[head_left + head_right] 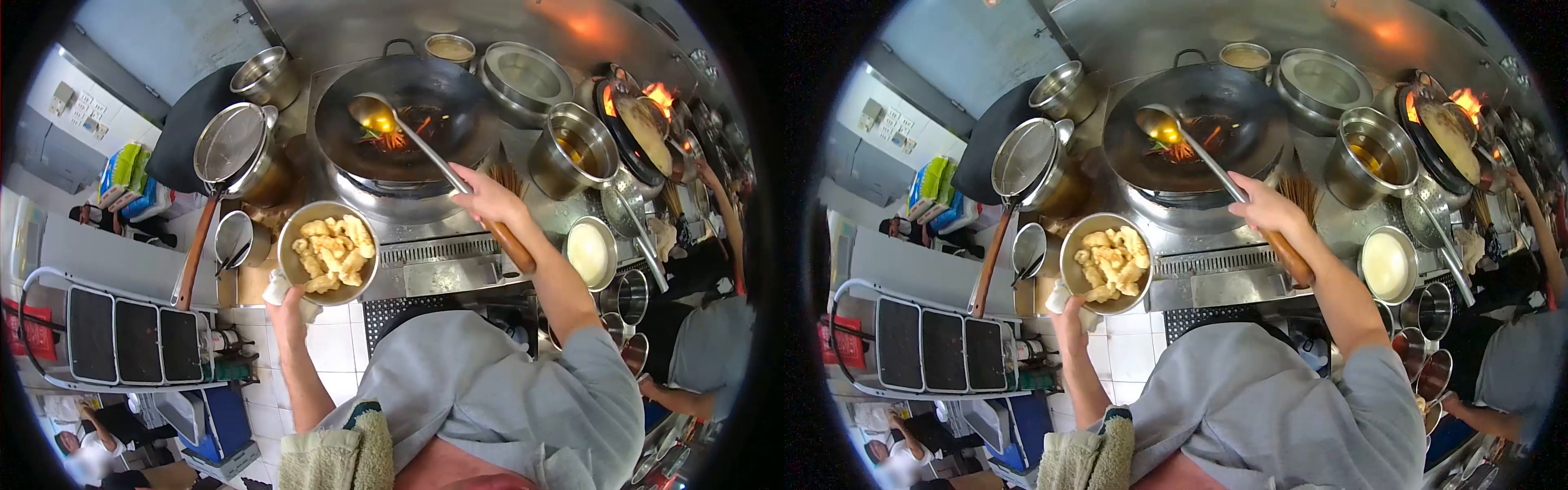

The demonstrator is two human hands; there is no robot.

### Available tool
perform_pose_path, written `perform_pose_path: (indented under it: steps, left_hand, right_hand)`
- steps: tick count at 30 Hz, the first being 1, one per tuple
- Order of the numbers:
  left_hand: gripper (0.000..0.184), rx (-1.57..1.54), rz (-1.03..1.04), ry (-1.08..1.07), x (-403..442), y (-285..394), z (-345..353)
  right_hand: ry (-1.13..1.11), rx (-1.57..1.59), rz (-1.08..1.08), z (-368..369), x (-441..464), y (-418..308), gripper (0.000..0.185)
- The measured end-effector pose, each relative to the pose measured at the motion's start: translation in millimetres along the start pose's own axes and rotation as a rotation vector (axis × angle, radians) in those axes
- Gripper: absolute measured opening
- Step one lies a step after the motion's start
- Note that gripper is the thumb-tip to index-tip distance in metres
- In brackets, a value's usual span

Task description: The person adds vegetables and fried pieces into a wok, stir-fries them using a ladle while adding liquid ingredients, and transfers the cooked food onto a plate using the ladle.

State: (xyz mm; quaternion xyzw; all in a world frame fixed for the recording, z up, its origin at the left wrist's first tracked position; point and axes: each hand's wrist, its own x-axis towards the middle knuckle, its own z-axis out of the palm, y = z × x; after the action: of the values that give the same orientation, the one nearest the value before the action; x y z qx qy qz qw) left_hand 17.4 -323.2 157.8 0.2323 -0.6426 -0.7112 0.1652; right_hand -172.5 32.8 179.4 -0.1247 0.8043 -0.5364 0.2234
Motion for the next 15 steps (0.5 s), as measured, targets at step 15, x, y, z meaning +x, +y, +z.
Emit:
perform_pose_path:
  steps: [15]
  left_hand:
    - [0.032, -0.056, 0.132, 0.028, 33.6, 44.6, 35.9]
  right_hand:
    - [0.192, -0.218, 0.015, -29.3, 18.2, 27.2, 0.073]
